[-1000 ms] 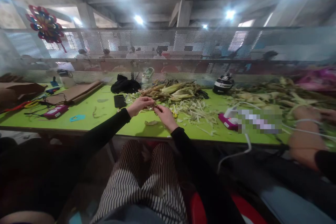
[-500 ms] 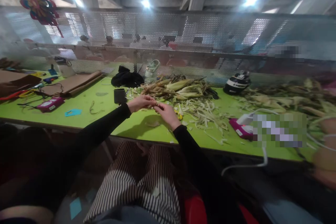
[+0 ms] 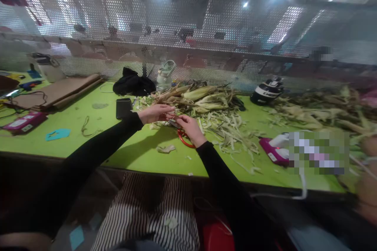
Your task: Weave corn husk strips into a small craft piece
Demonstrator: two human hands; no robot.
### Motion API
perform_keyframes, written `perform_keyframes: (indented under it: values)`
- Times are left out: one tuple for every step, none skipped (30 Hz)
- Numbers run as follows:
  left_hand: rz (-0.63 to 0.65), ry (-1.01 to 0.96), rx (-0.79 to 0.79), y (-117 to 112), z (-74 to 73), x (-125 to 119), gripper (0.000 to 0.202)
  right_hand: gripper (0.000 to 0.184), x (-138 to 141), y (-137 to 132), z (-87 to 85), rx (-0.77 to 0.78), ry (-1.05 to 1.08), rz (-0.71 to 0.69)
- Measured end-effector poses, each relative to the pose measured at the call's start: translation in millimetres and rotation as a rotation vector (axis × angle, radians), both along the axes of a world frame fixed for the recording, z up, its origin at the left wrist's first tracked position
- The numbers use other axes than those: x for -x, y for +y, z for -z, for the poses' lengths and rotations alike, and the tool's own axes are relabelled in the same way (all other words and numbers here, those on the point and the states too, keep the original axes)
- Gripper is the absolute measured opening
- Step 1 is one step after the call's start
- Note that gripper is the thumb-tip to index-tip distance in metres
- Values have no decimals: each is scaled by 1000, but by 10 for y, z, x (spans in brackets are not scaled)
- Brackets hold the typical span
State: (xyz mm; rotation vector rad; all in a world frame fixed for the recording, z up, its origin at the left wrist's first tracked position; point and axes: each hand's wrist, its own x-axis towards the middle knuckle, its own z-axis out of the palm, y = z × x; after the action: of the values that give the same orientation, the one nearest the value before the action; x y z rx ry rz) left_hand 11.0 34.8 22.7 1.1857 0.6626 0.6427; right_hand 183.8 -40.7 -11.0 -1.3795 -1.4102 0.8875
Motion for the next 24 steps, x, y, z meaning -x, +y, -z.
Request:
perform_keyframes:
  values:
    - [10,-4,-1,17,21,-12,17,45,-2,20,7,11,10,0]
    - [12,-10,-1,35,41,-24,15,45,1,37,7,22,16,-8]
    - [7,-19,2,55,59,-34,14,45,6,51,3,32,19,-22]
    - [-3,-30,5,74,73,-44,13,44,13,65,-5,42,19,-39]
    - [-14,-40,12,92,83,-53,12,44,20,79,-13,52,15,-58]
    - [-28,-48,20,109,91,-61,11,45,24,97,-22,61,7,-75]
    - [-44,-55,29,123,96,-69,10,46,25,119,-28,70,-3,-91]
    - [-63,-62,38,136,100,-76,9,47,20,146,-31,78,-16,-104]
    - [-85,-69,46,147,105,-83,9,49,8,177,-33,85,-31,-111]
    - [-109,-74,53,157,109,-86,9,50,-15,212,-34,91,-48,-110]
    - [-133,-78,58,169,111,-85,9,51,-50,248,-36,95,-68,-101]
    - [-156,-79,61,182,110,-77,9,52,-99,282,-41,97,-92,-83]
    - [-178,-79,62,197,102,-62,10,52,-162,312,-50,97,-119,-56]
    - [-196,-80,61,213,85,-41,10,51,-238,334,-62,96,-150,-27]
    - [-212,-84,58,229,56,-13,10,49,-322,347,-76,95,-183,3]
    - [-225,-94,53,243,14,18,7,48,-409,351,-91,93,-214,28]
    - [-236,-105,45,252,-41,49,4,46,-493,347,-104,100,-243,38]
    - [-250,-119,37,254,-108,78,2,43,-567,337,-114,106,-268,45]
    - [-258,-137,27,248,-182,103,3,41,-627,324,-118,116,-293,47]
    - [-260,-164,5,232,-259,120,6,38,-668,312,-115,125,-315,48]
    - [-238,-203,-57,209,-333,130,7,36,-691,302,-106,129,-334,53]
    - [-213,-222,-133,182,-395,131,8,34,-697,296,-89,129,-350,62]
    - [-167,-199,-219,154,-440,124,9,33,-690,295,-66,123,-361,73]
    - [-117,-148,-317,129,-462,110,13,32,-673,299,-37,110,-368,88]
